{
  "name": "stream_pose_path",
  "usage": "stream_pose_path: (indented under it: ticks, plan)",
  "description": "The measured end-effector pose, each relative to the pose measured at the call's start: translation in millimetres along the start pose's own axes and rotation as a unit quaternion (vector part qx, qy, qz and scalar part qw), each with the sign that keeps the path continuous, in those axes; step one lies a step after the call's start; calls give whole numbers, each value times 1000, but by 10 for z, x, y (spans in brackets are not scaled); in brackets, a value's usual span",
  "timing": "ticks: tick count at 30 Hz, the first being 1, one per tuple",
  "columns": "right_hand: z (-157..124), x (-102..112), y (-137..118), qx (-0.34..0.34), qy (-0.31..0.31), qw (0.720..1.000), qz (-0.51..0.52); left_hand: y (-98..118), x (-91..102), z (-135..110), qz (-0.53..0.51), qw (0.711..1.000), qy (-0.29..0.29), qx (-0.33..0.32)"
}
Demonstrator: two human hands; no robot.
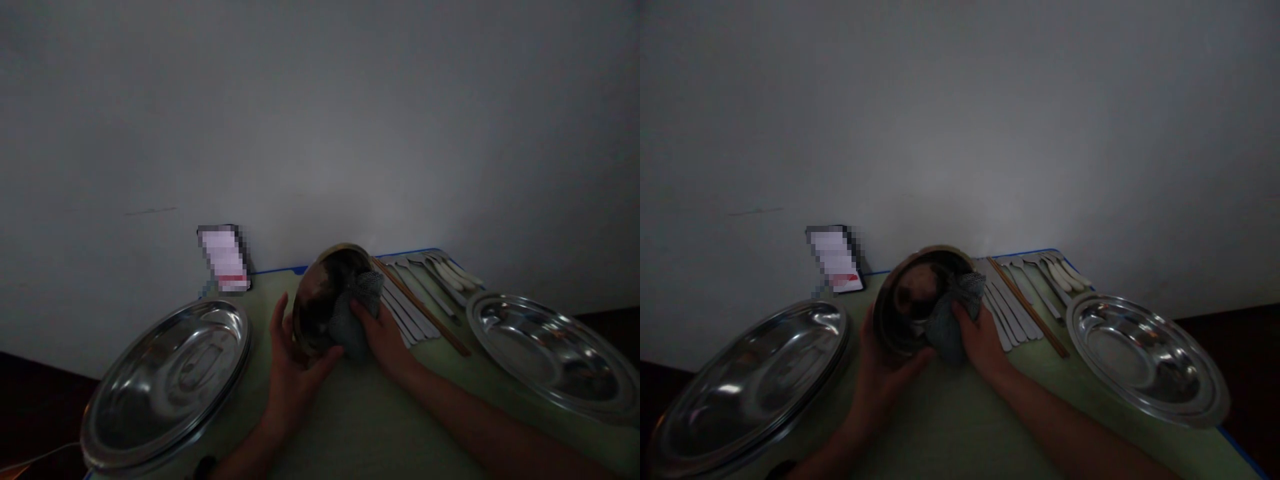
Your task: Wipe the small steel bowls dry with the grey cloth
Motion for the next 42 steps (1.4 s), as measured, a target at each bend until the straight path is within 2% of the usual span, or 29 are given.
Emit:
stream_pose_path:
  ticks: [3,6,8,14,18,22,24,28,31,36,39,42]
  plan:
    - [-13,-59,-55,45,-18,998,-47,-81,47,46,69,997,20,19]
    - [-30,-85,-70,79,-21,994,-73,-189,39,81,104,994,-1,39]
    - [-35,-72,-59,86,-13,994,-72,-197,29,93,106,994,-12,19]
    - [-28,15,11,56,21,998,-32,-81,-6,63,58,996,-57,-36]
    - [-27,35,33,36,26,999,6,58,-19,20,60,995,-51,-60]
    - [-18,43,37,26,28,999,28,116,-121,0,59,993,-74,-73]
    - [-12,28,11,34,20,999,27,103,-106,23,43,995,-55,-72]
    - [-17,-8,-3,25,8,999,25,25,41,77,-5,999,22,-41]
    - [-36,-22,5,16,5,999,38,35,138,79,25,998,44,-36]
    - [-45,80,114,-8,65,993,96,18,101,50,33,999,-24,-20]
    - [-22,96,141,-5,72,992,105,-78,29,23,2,999,-40,20]
    - [-4,104,155,-12,73,993,86,-135,-69,21,17,998,-56,23]
Point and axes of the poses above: each hand's wrist, its own z-axis towards the middle knuckle, its own x-axis out of the back of the hand, y = z × x, the point moved 9 cm from there along z, towards the middle knuckle, and after that the axes turned 3 degrees about -y, right-handed, at the moved point
